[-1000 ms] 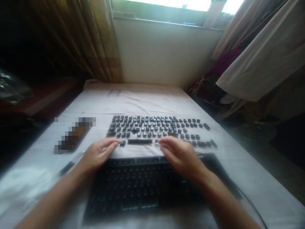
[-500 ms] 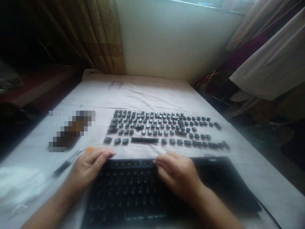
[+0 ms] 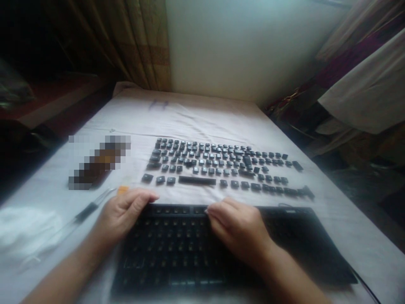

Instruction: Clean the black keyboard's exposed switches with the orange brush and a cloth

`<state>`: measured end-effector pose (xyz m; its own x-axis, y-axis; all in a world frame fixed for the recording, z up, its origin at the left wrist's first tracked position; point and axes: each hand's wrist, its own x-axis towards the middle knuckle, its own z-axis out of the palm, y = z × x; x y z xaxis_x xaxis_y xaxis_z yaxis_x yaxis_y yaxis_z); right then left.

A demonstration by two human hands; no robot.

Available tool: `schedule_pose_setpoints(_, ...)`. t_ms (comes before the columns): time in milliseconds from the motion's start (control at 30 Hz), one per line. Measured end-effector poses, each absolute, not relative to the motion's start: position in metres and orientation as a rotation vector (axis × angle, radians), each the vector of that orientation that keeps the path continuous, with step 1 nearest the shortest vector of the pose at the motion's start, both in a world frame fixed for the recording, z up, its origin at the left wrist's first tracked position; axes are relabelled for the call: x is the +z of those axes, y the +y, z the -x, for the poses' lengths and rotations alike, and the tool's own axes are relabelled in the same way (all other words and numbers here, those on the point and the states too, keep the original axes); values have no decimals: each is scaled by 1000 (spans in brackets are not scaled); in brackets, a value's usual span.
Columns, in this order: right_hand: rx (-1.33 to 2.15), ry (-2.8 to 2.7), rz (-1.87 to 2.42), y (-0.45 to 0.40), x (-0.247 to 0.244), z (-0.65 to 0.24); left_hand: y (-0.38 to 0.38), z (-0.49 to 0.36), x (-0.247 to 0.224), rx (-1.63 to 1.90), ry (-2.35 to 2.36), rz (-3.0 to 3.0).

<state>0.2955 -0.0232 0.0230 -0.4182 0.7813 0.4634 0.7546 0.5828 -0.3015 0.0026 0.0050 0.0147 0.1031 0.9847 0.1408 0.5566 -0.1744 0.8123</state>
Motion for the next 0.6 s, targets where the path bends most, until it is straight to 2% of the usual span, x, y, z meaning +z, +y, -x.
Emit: schedule_pose_setpoints(600, -79, -2270, 1235, -21, 22, -294, 7, -2, 9, 971, 1442, -1767)
